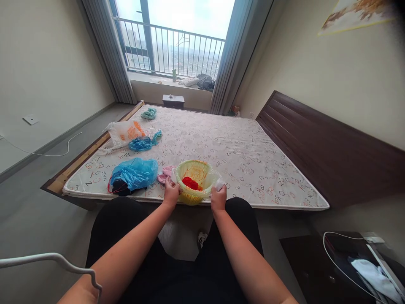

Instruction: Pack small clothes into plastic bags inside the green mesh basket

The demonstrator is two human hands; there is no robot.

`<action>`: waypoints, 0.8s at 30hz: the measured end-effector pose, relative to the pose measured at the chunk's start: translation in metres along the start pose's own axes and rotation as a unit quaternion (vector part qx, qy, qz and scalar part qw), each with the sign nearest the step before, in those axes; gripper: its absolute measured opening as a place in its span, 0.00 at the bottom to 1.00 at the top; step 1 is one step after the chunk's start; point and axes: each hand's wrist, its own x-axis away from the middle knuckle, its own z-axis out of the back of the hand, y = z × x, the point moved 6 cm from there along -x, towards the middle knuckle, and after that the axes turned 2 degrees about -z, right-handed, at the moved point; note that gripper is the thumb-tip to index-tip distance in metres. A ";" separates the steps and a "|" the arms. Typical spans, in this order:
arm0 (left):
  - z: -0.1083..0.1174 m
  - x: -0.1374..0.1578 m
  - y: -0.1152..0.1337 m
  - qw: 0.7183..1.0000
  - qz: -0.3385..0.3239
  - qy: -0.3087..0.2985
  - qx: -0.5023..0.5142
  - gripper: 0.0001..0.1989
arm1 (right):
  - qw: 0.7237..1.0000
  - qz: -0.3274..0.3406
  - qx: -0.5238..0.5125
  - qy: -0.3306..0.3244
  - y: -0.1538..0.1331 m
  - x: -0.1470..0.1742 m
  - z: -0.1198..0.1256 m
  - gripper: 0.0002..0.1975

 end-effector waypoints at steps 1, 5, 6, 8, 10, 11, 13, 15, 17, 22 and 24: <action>0.000 0.000 0.001 1.000 0.007 0.002 0.007 0.40 | 1.000 -0.005 -0.024 -0.002 0.001 0.000 -0.001 0.15; -0.006 0.000 -0.003 0.994 0.080 -0.036 0.061 0.24 | 0.985 -0.053 -0.163 0.003 0.013 -0.002 -0.008 0.21; -0.007 0.000 -0.003 0.992 0.091 -0.044 0.075 0.23 | 0.978 -0.075 -0.193 0.002 0.016 -0.002 -0.010 0.22; -0.008 0.001 -0.003 0.989 0.101 -0.047 0.099 0.21 | 0.961 -0.131 -0.244 -0.006 0.023 -0.002 -0.015 0.22; -0.010 0.003 -0.004 0.986 0.117 -0.047 0.113 0.19 | 0.939 -0.186 -0.290 -0.020 0.027 0.001 -0.020 0.22; -0.011 0.004 -0.005 0.983 0.130 -0.047 0.119 0.17 | 0.928 -0.205 -0.310 -0.028 0.027 0.003 -0.022 0.22; -0.012 0.006 -0.007 0.980 0.151 -0.040 0.127 0.13 | 0.912 -0.227 -0.337 -0.051 0.025 0.006 -0.025 0.22; -0.011 0.006 -0.006 0.980 0.149 -0.028 0.131 0.13 | 0.903 -0.240 -0.347 -0.080 0.022 0.009 -0.028 0.22; -0.010 0.004 -0.002 0.982 0.127 -0.024 0.134 0.16 | 0.897 -0.247 -0.349 -0.108 0.019 0.011 -0.030 0.22; -0.007 0.000 0.001 0.985 0.102 -0.027 0.137 0.19 | 0.908 -0.226 -0.319 -0.150 0.014 0.014 -0.031 0.25; -0.005 0.000 -0.002 0.984 0.111 -0.020 0.139 0.18 | 0.918 -0.215 -0.295 -0.155 0.014 0.014 -0.032 0.27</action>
